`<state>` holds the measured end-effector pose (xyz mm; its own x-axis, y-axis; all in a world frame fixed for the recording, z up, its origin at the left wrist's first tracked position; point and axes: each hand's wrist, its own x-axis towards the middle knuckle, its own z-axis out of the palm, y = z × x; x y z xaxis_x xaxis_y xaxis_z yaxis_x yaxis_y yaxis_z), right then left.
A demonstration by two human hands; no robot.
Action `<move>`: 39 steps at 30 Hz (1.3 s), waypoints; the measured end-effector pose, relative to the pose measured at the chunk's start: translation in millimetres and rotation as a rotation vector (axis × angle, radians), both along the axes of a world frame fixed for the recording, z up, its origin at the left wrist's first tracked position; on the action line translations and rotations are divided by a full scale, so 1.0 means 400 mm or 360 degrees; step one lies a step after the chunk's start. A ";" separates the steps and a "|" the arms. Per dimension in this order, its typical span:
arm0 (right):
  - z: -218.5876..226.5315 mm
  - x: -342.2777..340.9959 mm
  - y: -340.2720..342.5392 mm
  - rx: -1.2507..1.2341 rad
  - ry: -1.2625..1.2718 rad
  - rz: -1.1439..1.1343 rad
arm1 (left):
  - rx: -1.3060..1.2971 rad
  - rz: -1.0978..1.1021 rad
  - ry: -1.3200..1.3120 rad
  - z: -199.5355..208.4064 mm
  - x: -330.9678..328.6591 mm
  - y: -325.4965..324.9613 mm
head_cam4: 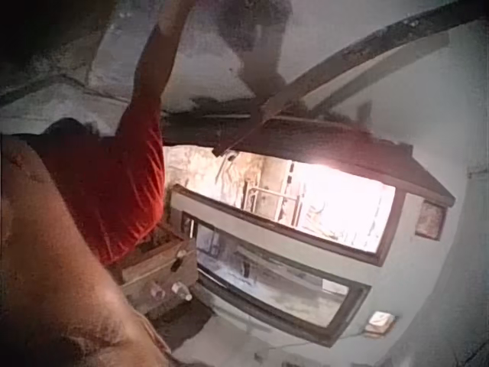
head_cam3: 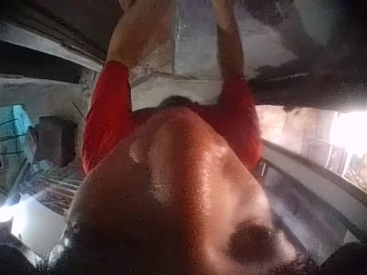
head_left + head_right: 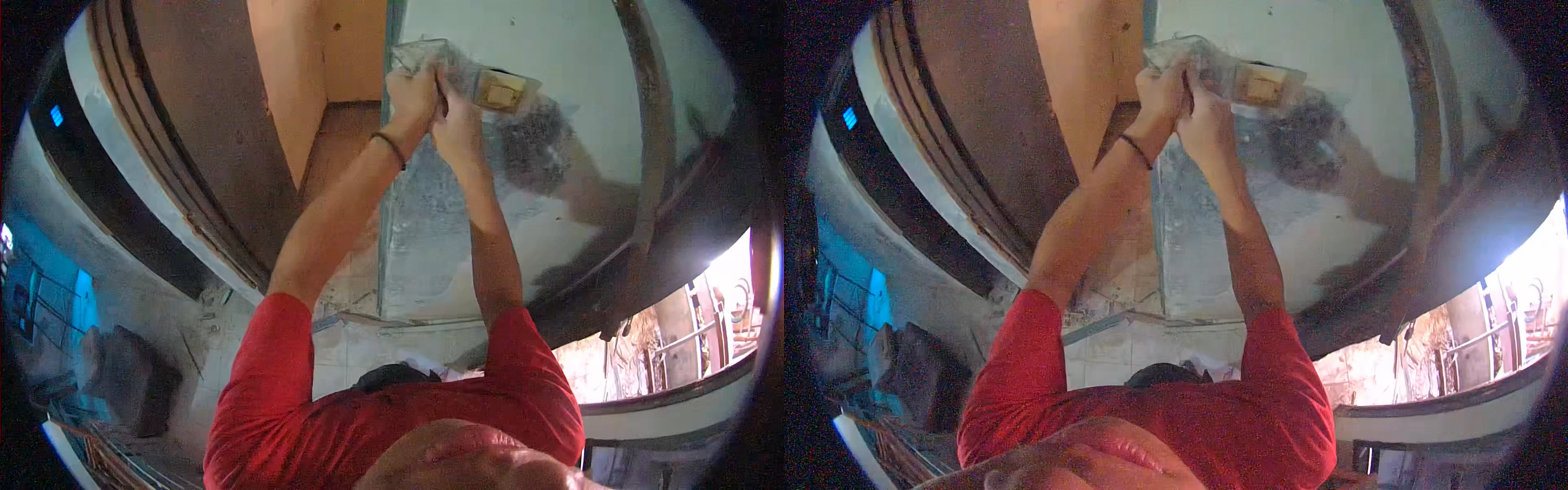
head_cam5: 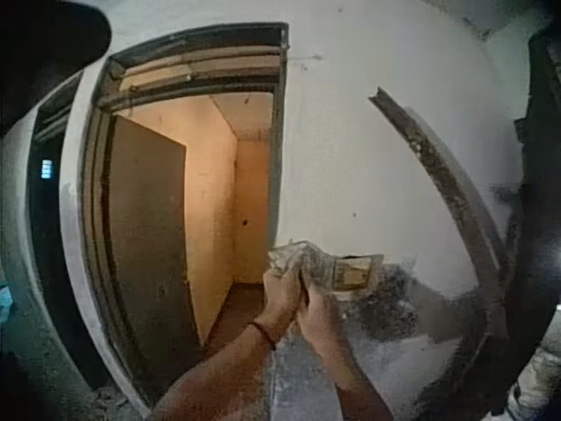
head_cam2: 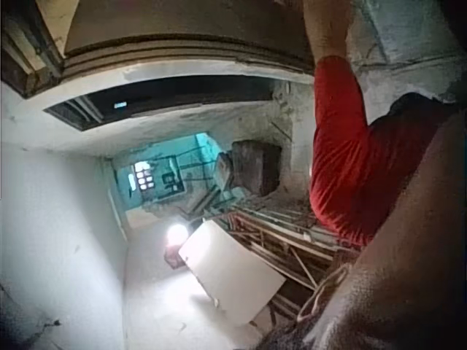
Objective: The person applies wall filler around a light switch with a putty knife, smoothing the filler into place.
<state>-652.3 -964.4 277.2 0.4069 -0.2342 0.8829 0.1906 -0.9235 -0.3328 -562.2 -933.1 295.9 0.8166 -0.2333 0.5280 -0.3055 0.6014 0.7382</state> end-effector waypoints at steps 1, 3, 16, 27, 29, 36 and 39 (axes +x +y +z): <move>-0.004 0.003 -0.008 -0.0013 -0.0047 0.0054 | -0.0179 -0.0194 0.0087 -0.004 0.003 -0.012; -0.002 -0.011 -0.009 -0.0025 -0.0028 0.0032 | -0.0228 -0.0187 0.0079 -0.009 -0.013 -0.014; -0.048 -0.067 0.014 0.0183 0.0093 0.0148 | 0.0345 -0.0540 -0.0252 -0.053 -0.054 0.105; -0.076 -0.074 0.023 0.0223 0.0037 0.0406 | 0.0591 -0.0638 -0.0368 -0.061 -0.052 0.156; -0.023 -0.085 0.046 0.0196 -0.0027 0.0398 | 0.0328 -0.0604 -0.0012 -0.023 -0.028 0.140; 0.069 -0.039 -0.055 -0.0258 0.0233 -0.0019 | 0.0176 -0.0645 -0.0102 0.072 0.040 0.089; 0.076 -0.031 -0.070 -0.0351 0.0186 -0.0051 | 0.0202 -0.0586 -0.0075 0.077 0.057 0.062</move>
<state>-664.5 -992.6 307.5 0.5047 -0.0552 0.8615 0.1323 -0.9812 -0.1403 -539.5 -908.2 326.8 0.6414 -0.5720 0.5112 -0.1219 0.5819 0.8041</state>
